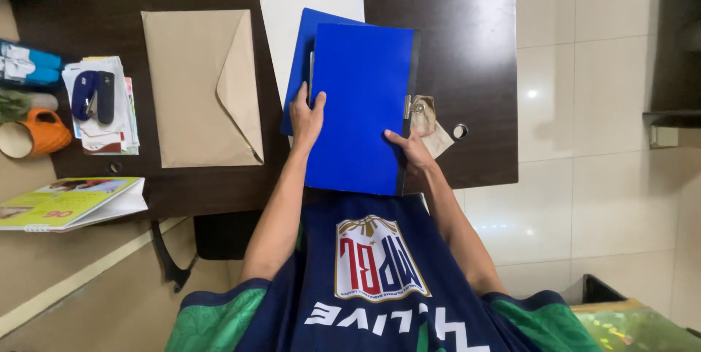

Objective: The person cleans a white countertop and a dark wooden table using a cloth. They also handle a cardboard box, a blue folder, and a stapler while organizing items on the surfaces.

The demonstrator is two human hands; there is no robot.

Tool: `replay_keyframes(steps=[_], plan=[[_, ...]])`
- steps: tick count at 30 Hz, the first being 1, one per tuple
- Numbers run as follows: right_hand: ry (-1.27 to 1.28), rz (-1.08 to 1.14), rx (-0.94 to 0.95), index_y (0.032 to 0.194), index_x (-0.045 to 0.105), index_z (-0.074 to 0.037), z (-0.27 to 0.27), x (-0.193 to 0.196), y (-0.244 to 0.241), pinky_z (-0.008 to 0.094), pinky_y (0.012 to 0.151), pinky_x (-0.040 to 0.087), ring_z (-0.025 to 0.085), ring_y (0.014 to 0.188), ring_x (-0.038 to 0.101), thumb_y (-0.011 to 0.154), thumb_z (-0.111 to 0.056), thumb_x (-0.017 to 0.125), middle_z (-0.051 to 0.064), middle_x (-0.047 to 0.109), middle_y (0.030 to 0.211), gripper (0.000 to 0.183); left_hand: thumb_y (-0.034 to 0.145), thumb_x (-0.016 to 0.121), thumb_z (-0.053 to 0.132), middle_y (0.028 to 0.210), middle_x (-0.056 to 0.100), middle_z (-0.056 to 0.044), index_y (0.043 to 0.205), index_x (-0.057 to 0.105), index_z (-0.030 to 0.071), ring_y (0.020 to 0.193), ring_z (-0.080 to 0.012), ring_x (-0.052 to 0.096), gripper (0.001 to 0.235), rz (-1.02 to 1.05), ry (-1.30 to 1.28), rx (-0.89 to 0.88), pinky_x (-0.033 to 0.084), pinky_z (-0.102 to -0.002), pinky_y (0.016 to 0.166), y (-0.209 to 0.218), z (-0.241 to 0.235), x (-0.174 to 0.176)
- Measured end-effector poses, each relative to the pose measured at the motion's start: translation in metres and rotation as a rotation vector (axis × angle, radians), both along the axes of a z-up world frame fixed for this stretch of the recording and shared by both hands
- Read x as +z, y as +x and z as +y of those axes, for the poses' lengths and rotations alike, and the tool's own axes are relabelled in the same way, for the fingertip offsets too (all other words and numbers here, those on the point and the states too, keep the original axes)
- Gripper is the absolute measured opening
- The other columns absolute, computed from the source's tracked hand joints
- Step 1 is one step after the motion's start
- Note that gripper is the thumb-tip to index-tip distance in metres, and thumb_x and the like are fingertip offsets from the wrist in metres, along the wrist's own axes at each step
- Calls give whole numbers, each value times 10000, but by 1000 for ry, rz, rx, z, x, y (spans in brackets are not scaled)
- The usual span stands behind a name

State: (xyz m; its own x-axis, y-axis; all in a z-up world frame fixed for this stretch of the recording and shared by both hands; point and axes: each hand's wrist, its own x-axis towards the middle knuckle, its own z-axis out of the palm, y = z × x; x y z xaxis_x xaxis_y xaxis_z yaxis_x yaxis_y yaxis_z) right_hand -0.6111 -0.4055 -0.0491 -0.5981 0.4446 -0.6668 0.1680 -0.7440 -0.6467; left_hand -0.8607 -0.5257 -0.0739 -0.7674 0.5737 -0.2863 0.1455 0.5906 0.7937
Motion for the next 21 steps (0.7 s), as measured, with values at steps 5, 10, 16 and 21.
replay_keyframes(steps=[5, 10, 16, 21], plan=[[25, 4, 144, 1368, 548, -15, 14, -12, 6, 376, 914, 587, 232, 1081, 678, 889, -214, 752, 130, 676, 1211, 558, 973, 594, 354, 1316, 687, -204, 1465, 528, 29, 1193, -287, 696, 594, -303, 39, 122, 551, -388, 1020, 10, 10, 53], [59, 39, 208, 1366, 562, 9, 20, -14, -3, 391, 974, 553, 239, 1126, 658, 878, -222, 776, 132, 671, 1238, 581, 974, 627, 322, 1386, 627, -183, 1496, 475, 52, 1261, -285, 633, 607, -306, 132, 119, 512, -388, 1048, 8, 4, 56], [167, -56, 386, 1349, 617, 43, 10, -22, -22, 373, 1058, 488, 242, 1171, 649, 886, -253, 784, 154, 691, 1275, 574, 936, 665, 206, 1385, 612, -156, 1527, 416, 122, 1249, -274, 628, 648, -285, 186, 218, 526, -389, 1021, -1, -10, 70], [150, -15, 337, 1351, 589, 29, -1, -23, -34, 380, 1040, 500, 244, 1164, 645, 885, -262, 767, 153, 682, 1266, 578, 939, 667, 180, 1330, 678, -146, 1499, 481, 106, 1192, -247, 683, 594, -305, 159, 244, 556, -379, 987, -12, -26, 78]])
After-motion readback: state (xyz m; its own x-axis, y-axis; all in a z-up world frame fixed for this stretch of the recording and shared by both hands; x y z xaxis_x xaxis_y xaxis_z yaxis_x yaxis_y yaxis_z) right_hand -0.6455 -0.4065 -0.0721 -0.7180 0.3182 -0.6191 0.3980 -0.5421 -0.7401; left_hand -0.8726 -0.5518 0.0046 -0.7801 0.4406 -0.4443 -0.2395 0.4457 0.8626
